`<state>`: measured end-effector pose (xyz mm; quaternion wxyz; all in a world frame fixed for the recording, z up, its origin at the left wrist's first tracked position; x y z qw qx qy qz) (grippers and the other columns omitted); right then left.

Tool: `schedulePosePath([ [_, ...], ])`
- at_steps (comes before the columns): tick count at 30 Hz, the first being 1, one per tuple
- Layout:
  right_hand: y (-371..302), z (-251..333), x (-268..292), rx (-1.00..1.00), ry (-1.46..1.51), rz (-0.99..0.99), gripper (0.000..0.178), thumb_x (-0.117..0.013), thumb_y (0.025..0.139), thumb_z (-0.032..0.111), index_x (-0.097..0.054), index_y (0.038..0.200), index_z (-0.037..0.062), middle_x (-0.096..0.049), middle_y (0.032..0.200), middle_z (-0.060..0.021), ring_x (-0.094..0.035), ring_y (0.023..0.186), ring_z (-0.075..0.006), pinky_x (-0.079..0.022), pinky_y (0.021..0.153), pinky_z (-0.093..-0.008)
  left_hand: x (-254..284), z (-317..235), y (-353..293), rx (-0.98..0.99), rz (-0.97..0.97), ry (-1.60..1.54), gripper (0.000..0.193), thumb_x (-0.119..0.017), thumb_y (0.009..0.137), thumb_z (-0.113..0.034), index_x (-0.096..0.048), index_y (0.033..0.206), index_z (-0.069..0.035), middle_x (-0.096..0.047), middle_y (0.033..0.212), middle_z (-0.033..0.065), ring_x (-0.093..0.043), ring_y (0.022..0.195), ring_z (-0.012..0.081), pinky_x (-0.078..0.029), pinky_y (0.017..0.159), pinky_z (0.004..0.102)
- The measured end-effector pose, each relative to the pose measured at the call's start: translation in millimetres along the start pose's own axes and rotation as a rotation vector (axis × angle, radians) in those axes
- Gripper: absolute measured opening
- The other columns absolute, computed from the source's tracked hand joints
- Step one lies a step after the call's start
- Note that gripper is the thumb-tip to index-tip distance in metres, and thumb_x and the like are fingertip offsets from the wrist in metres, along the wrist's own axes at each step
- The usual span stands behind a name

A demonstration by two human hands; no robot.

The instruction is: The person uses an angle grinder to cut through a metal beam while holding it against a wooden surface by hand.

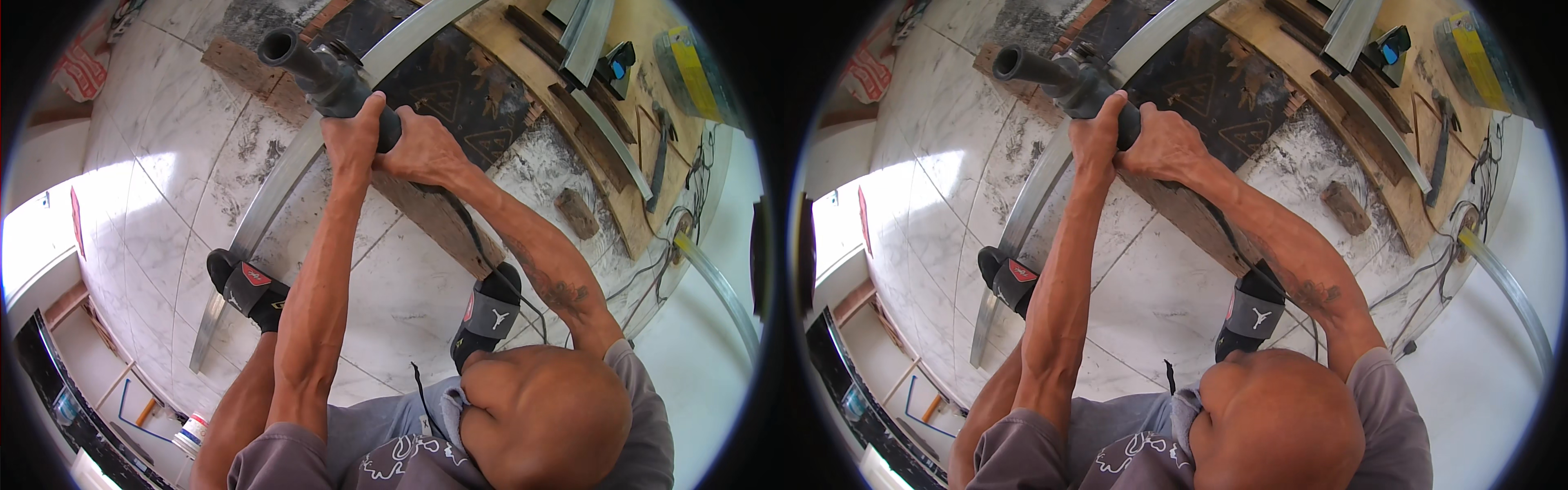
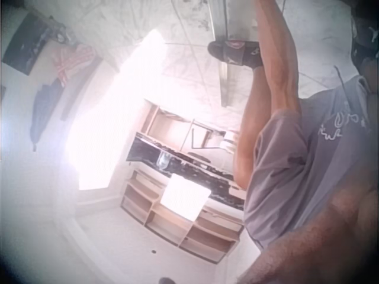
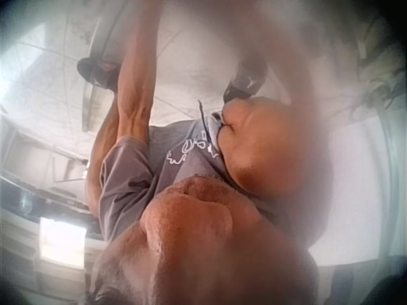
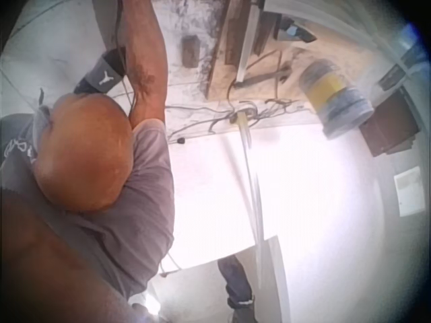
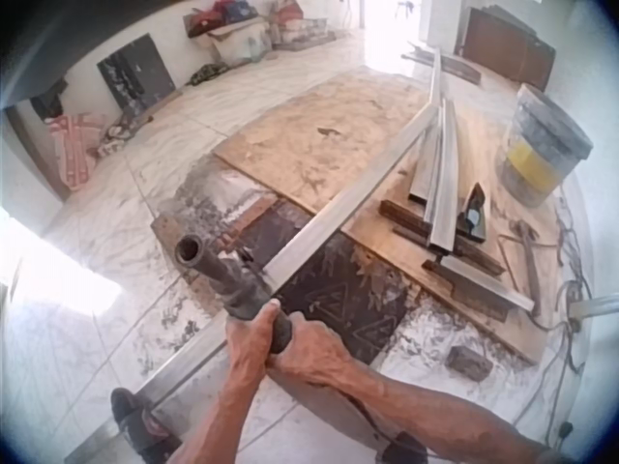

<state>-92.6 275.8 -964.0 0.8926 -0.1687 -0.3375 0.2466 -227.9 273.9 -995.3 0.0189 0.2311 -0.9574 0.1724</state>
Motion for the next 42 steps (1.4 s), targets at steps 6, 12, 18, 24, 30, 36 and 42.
schedulePosePath([
  [6, 0.6, -0.3, 0.8, 0.003, -0.012, 0.007, 0.075, -0.081, 0.065, 0.046, -0.058, 0.111, -0.0079, -0.07, 0.101, -0.0273, -0.072, 0.098, -0.0422, -0.057, 0.088, -0.0454, -1.9, -0.8, -1.7, -0.011, -0.016, -0.037, 0.036, -0.081, 0.079, -0.025, -0.07, 0.097, 0.005, -0.071, 0.092, 0.0104, -0.067, 0.083, 0.0195, -0.053, 0.079, 0.0352],
  [12, 0.3, -1.2, 2.1, -0.013, -0.022, 0.014, 0.076, -0.081, 0.066, 0.046, -0.058, 0.114, -0.0069, -0.07, 0.103, -0.0268, -0.071, 0.102, -0.0419, -0.056, 0.091, -0.0451, -0.9, -1.9, -1.3, 0.021, 0.004, 0.021, 0.04, -0.083, 0.082, -0.028, -0.069, 0.103, 0.003, -0.069, 0.094, 0.0069, -0.066, 0.08, 0.0154, -0.053, 0.075, 0.0326],
  [18, -0.7, -2.3, 3.2, -0.03, 0.004, 0.043, 0.075, -0.081, 0.066, 0.046, -0.057, 0.116, -0.0058, -0.07, 0.105, -0.0279, -0.07, 0.104, -0.0421, -0.055, 0.093, -0.0442, -3.1, -6.6, -5.8, 0.05, -0.03, 0.0, 0.036, -0.081, 0.079, -0.024, -0.069, 0.097, 0.005, -0.071, 0.092, 0.0109, -0.067, 0.082, 0.0198, -0.053, 0.078, 0.0357],
  [24, -1.3, -1.5, 3.6, -0.036, -0.013, 0.042, 0.075, -0.081, 0.067, 0.045, -0.057, 0.116, -0.0064, -0.07, 0.106, -0.0283, -0.07, 0.105, -0.0425, -0.055, 0.094, -0.0448, -3.5, -2.7, -4.4, 0.016, -0.021, -0.023, 0.04, -0.082, 0.081, -0.024, -0.068, 0.104, 0.004, -0.069, 0.095, 0.0093, -0.067, 0.083, 0.0181, -0.054, 0.077, 0.0344],
  [30, -2.4, -2.5, 3.0, -0.024, 0.001, 0.045, 0.072, -0.081, 0.067, 0.043, -0.057, 0.115, -0.006, -0.07, 0.105, -0.0285, -0.07, 0.103, -0.0433, -0.055, 0.094, -0.0451, -2.6, -0.9, -4.1, 0.023, -0.013, -0.012, 0.038, -0.082, 0.083, -0.025, -0.068, 0.104, 0.003, -0.069, 0.095, 0.0073, -0.066, 0.082, 0.0164, -0.054, 0.076, 0.0328],
  [36, -2.3, -2.7, 4.3, -0.007, -0.006, 0.03, 0.07, -0.08, 0.069, 0.042, -0.057, 0.114, -0.0066, -0.071, 0.103, -0.0288, -0.07, 0.102, -0.0436, -0.055, 0.092, -0.0451, -4.1, -2.9, -4.7, 0.016, 0.001, -0.029, 0.037, -0.082, 0.083, -0.024, -0.068, 0.104, 0.003, -0.069, 0.095, 0.007, -0.066, 0.082, 0.0161, -0.054, 0.076, 0.0326],
  [42, -2.8, -1.2, 4.4, -0.011, -0.003, 0.045, 0.072, -0.08, 0.068, 0.041, -0.057, 0.115, -0.0083, -0.07, 0.103, -0.0298, -0.071, 0.102, -0.0431, -0.055, 0.092, -0.0447, -3.7, -2.4, -6.0, 0.017, -0.01, -0.056, 0.038, -0.082, 0.083, -0.023, -0.068, 0.105, 0.003, -0.068, 0.095, 0.0072, -0.066, 0.082, 0.0158, -0.054, 0.076, 0.0322],
])
Point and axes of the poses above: each hand's wrist, its own y-axis towards the middle knuckle, its own x-axis out of the back of the hand, z = x × y, the point moved 3 cm from there along y, towards the middle knuckle
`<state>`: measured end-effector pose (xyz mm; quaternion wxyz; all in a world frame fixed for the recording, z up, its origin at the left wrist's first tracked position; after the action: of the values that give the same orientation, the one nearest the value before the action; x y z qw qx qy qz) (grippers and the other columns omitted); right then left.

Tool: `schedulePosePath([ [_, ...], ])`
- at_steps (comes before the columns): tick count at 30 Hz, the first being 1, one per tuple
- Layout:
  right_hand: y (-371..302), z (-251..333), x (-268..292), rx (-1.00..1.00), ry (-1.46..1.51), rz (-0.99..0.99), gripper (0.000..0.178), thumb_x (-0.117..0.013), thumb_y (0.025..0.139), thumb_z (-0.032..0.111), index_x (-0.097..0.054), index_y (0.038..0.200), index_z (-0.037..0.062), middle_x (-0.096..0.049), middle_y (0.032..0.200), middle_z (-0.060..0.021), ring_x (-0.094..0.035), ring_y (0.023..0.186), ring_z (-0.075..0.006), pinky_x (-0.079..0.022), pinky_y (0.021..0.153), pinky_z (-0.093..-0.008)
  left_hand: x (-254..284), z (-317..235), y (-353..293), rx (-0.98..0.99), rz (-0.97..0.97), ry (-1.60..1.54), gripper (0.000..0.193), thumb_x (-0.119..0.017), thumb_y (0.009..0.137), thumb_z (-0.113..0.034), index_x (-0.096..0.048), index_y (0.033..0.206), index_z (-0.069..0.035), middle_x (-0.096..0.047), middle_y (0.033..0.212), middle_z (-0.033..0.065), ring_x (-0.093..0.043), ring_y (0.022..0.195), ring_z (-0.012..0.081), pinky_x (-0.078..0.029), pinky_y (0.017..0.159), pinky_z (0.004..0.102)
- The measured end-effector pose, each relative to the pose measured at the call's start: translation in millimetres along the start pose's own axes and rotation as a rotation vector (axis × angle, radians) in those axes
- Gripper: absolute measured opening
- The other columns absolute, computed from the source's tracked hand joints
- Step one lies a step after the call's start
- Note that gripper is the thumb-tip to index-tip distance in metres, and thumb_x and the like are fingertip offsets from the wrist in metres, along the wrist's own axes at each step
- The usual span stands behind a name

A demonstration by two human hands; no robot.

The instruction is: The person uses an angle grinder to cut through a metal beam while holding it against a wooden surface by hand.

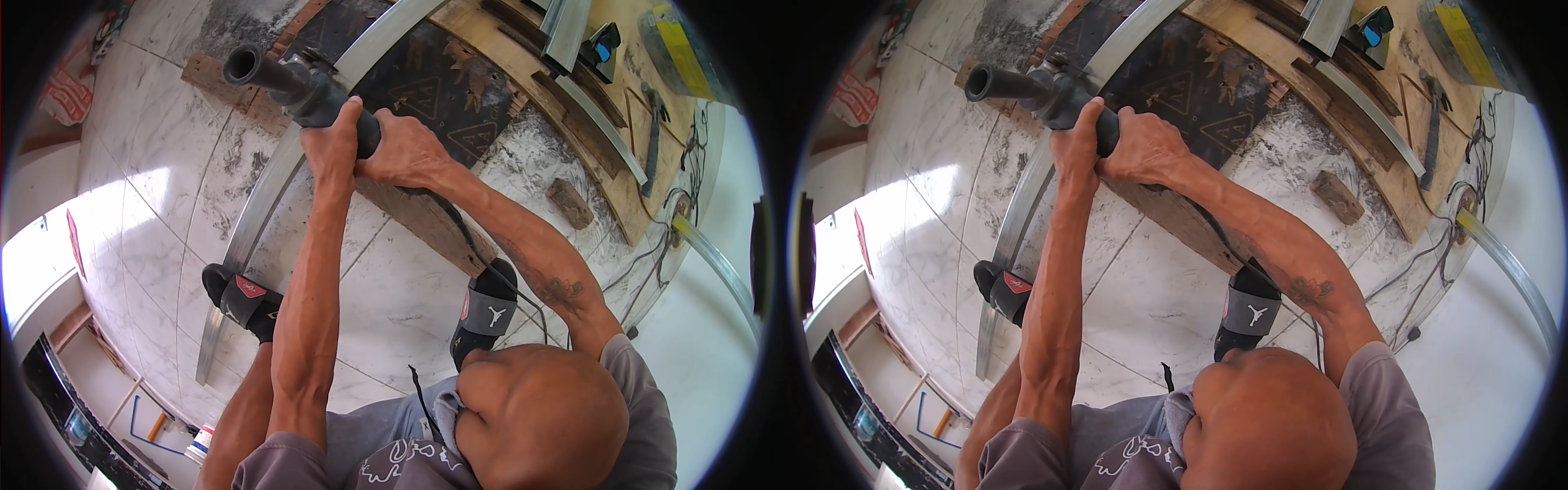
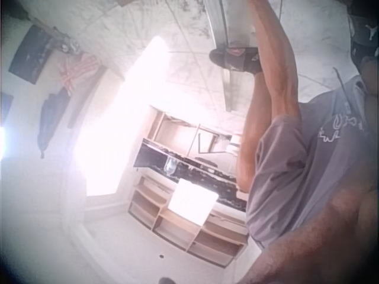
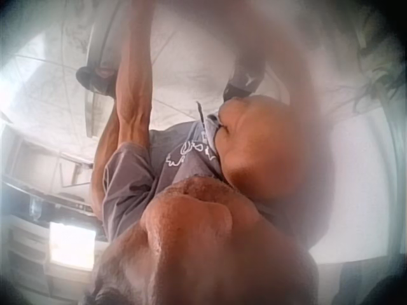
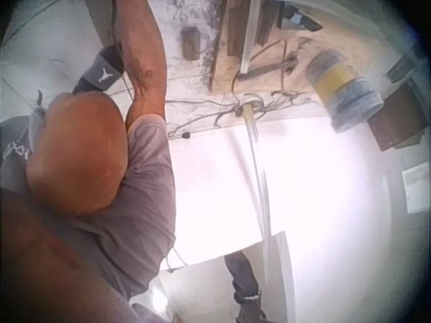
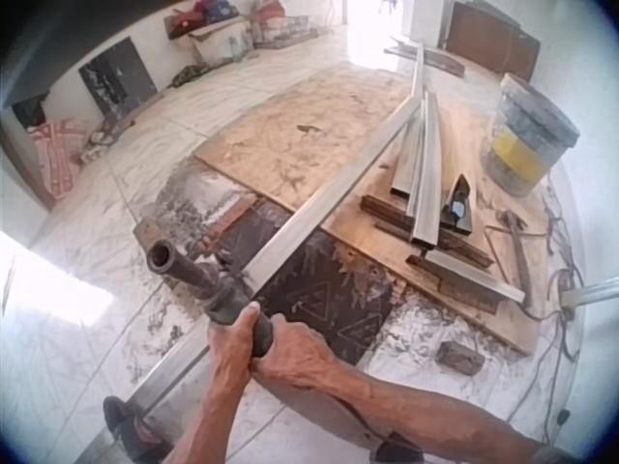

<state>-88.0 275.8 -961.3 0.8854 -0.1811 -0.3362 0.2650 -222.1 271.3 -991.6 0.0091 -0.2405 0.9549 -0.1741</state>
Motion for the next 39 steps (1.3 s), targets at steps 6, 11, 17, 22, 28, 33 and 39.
schedulePosePath([
  [6, -1.4, 0.0, 1.1, -0.007, 0.002, 0.018, 0.072, -0.08, 0.068, 0.041, -0.057, 0.115, -0.0083, -0.07, 0.103, -0.0298, -0.071, 0.101, -0.0432, -0.055, 0.092, -0.0447, 0.1, 0.1, -0.7, 0.016, 0.026, 0.009, 0.037, -0.082, 0.083, -0.023, -0.067, 0.105, 0.003, -0.068, 0.095, 0.0068, -0.066, 0.082, 0.0155, -0.054, 0.076, 0.0322],
  [11, 0.9, -1.1, -0.3, 0.001, -0.002, 0.015, 0.073, -0.079, 0.068, 0.041, -0.056, 0.116, -0.0086, -0.07, 0.104, -0.0298, -0.071, 0.102, -0.0428, -0.056, 0.092, -0.0451, 1.2, 0.9, 0.9, 0.008, 0.016, 0.013, 0.036, -0.082, 0.084, -0.023, -0.067, 0.105, 0.002, -0.068, 0.095, 0.0066, -0.066, 0.081, 0.0154, -0.054, 0.076, 0.0322],
  [17, 4.2, -7.1, -2.6, 0.014, -0.018, -0.019, 0.076, -0.082, 0.066, 0.047, -0.057, 0.113, -0.0072, -0.07, 0.099, -0.0259, -0.072, 0.092, -0.0402, -0.057, 0.084, -0.0438, -1.7, 1.0, 0.0, 0.003, 0.024, 0.011, 0.036, -0.082, 0.084, -0.023, -0.067, 0.105, 0.002, -0.068, 0.095, 0.0067, -0.066, 0.082, 0.0156, -0.054, 0.075, 0.0325],
  [22, -0.6, 0.5, 0.8, 0.005, 0.008, 0.02, 0.074, -0.079, 0.068, 0.044, -0.057, 0.115, -0.0086, -0.07, 0.104, -0.0296, -0.071, 0.102, -0.0428, -0.056, 0.091, -0.0446, 1.7, 1.7, 0.6, -0.005, 0.016, 0.002, 0.037, -0.082, 0.083, -0.023, -0.067, 0.106, 0.002, -0.068, 0.095, 0.0066, -0.066, 0.081, 0.0158, -0.054, 0.076, 0.0324],
  [28, -1.8, -1.0, 3.1, 0.004, 0.005, 0.015, 0.076, -0.079, 0.068, 0.044, -0.057, 0.117, -0.0091, -0.07, 0.105, -0.0299, -0.071, 0.102, -0.0428, -0.056, 0.092, -0.0445, -1.0, -1.6, -2.1, -0.006, 0.021, 0.009, 0.038, -0.082, 0.083, -0.024, -0.067, 0.107, 0.002, -0.068, 0.097, 0.0068, -0.065, 0.084, 0.0159, -0.053, 0.079, 0.0329],
  [33, -1.6, -0.7, 3.1, 0.003, 0.006, 0.018, 0.076, -0.079, 0.068, 0.044, -0.057, 0.118, -0.0092, -0.07, 0.106, -0.0295, -0.071, 0.103, -0.0426, -0.056, 0.092, -0.0443, -0.9, -2.0, -2.4, -0.007, 0.022, 0.013, 0.038, -0.082, 0.083, -0.024, -0.067, 0.107, 0.002, -0.067, 0.097, 0.0068, -0.065, 0.085, 0.0159, -0.053, 0.079, 0.0329],
  [39, -1.6, 0.5, 3.3, -0.006, -0.001, 0.041, 0.074, -0.079, 0.068, 0.042, -0.057, 0.117, -0.0084, -0.07, 0.104, -0.0285, -0.071, 0.101, -0.0414, -0.056, 0.092, -0.0437, 0.2, -1.0, -1.4, -0.004, 0.025, 0.017, 0.038, -0.082, 0.083, -0.024, -0.066, 0.107, 0.002, -0.068, 0.097, 0.0068, -0.065, 0.084, 0.0158, -0.053, 0.079, 0.0328],
])
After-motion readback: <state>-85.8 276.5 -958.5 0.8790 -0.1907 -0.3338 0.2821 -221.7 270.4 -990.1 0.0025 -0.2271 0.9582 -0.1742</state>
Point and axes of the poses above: each hand's wrist, its own y-axis towards the middle knuckle, its own x-axis out of the back of the hand, z = x × y, the point moved 3 cm from there along y, towards the middle knuckle
